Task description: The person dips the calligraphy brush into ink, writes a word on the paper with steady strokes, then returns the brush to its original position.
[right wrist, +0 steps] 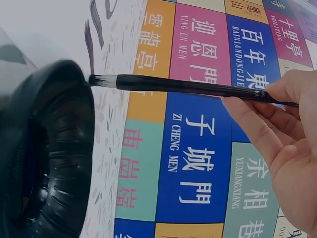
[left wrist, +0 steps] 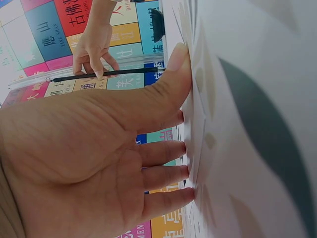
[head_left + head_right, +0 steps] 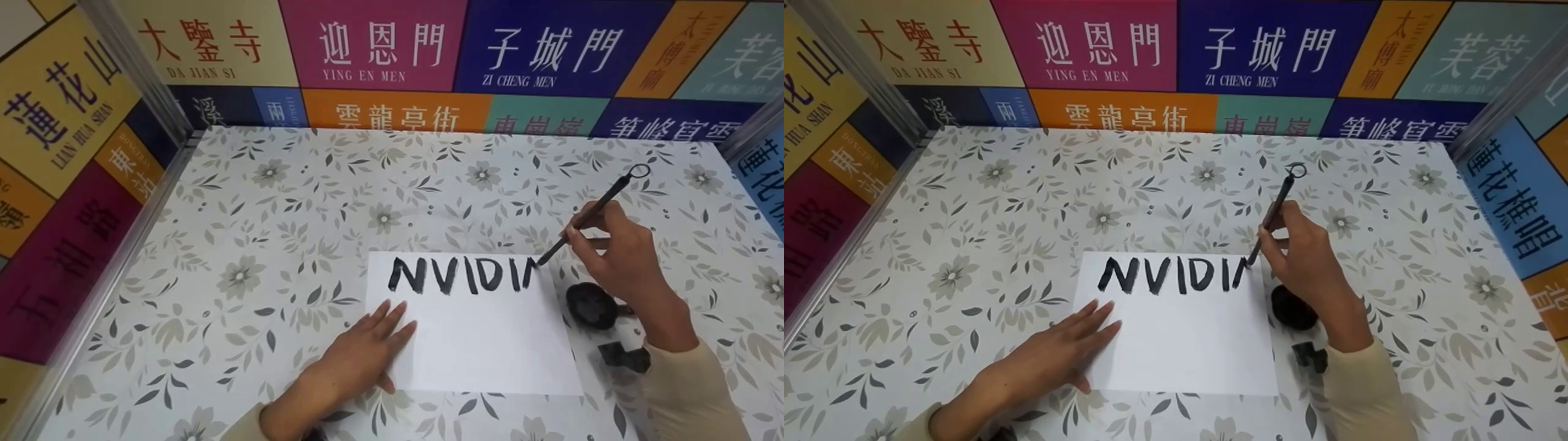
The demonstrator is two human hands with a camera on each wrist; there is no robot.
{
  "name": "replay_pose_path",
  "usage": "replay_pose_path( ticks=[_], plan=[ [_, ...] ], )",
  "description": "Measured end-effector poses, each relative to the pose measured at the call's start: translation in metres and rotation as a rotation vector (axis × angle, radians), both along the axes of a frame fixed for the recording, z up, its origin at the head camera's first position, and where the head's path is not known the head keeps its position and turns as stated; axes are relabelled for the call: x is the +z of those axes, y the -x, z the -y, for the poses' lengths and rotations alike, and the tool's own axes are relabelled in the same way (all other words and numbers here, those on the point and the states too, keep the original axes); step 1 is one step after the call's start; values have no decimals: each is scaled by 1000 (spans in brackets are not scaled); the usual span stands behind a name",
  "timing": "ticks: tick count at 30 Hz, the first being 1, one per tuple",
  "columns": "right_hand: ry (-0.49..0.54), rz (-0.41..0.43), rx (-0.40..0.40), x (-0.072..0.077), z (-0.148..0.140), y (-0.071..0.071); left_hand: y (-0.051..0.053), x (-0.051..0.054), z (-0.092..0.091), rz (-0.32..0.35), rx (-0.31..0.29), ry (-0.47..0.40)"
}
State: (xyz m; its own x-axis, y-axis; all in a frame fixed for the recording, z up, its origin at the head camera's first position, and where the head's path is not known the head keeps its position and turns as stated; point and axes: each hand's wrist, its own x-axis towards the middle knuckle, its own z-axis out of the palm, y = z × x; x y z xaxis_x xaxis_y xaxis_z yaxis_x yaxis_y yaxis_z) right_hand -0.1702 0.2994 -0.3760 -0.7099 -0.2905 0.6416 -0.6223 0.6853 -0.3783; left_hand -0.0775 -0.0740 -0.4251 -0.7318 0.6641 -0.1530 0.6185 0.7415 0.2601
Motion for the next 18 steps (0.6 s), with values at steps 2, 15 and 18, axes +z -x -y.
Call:
replay_pose_path(
  ticks=[2,15,18],
  plan=[
    [-4,18,-4,0,-1,-1,0,0,0,-3,-4,4],
    [-35,91,50,9,-4,-6,-1,2,1,-16,-18,-9],
    [-55,93,58,11,-4,-7,-1,3,1,-8,-19,-10]
  ],
)
